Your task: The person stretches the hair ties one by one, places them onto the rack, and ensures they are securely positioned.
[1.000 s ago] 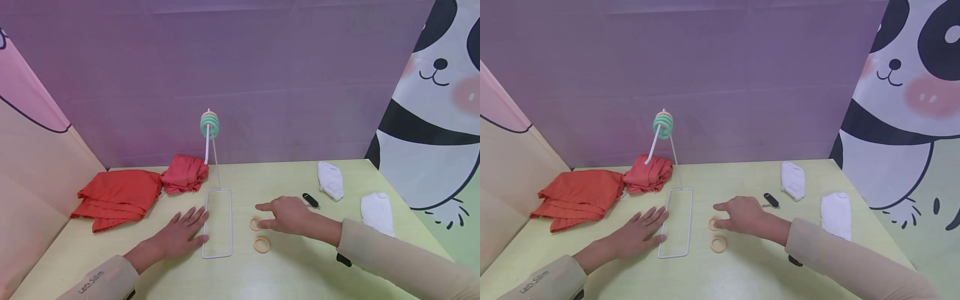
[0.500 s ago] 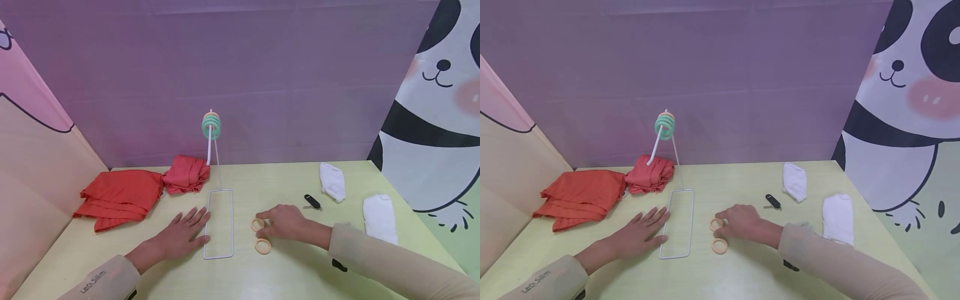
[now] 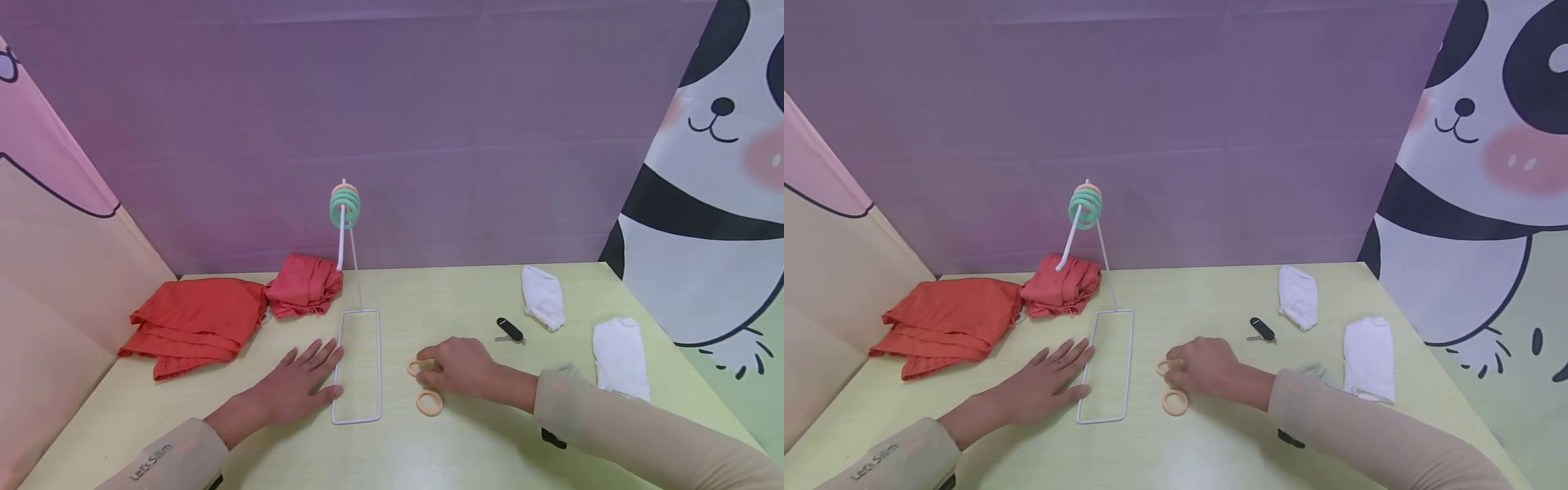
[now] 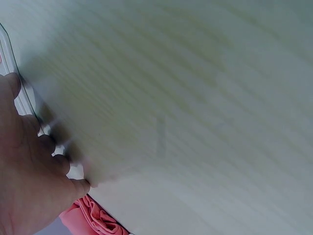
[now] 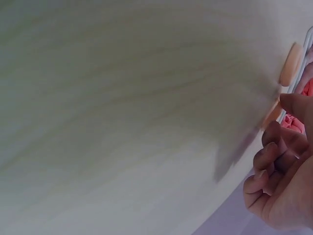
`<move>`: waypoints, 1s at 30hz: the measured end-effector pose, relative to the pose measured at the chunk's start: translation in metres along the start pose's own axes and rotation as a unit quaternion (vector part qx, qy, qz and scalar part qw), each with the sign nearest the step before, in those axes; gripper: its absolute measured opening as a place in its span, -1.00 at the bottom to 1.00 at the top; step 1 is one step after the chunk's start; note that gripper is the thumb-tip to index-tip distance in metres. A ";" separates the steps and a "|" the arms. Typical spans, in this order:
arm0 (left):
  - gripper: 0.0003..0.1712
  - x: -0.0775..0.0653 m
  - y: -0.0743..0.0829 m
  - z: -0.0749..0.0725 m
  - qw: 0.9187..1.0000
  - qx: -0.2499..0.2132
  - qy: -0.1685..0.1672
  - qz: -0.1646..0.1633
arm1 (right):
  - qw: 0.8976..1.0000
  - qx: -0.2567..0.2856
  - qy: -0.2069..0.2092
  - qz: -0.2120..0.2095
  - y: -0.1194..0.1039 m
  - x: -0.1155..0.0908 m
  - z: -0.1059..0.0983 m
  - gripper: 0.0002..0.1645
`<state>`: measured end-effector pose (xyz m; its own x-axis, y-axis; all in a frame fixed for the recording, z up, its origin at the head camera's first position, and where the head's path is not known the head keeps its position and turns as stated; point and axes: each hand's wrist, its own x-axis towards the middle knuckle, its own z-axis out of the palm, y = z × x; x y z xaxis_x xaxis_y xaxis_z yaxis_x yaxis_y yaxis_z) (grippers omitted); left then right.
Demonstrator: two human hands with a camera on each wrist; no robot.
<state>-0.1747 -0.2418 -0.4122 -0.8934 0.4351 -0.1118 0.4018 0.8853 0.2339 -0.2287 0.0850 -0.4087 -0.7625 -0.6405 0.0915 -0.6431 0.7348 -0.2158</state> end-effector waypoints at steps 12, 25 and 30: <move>-0.13 0.000 -0.001 0.001 1.000 0.005 0.001 0.001 | 0.992 -0.024 0.114 -0.037 -0.005 0.005 -0.011 -0.76; -0.13 0.000 -0.002 0.001 1.000 0.002 0.007 0.006 | 0.928 -0.020 0.327 -0.177 -0.056 0.007 -0.096 -0.72; -0.13 0.000 -0.002 0.002 1.000 -0.001 0.007 0.005 | 0.891 -0.010 0.395 -0.226 -0.084 0.002 -0.129 -0.69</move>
<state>-0.1750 -0.2431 -0.4143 -0.8921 0.4415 -0.0960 0.4103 0.8807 0.2367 -0.1848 0.0507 -0.2651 -0.2323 -0.5215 0.8210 -0.8924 0.4499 0.0333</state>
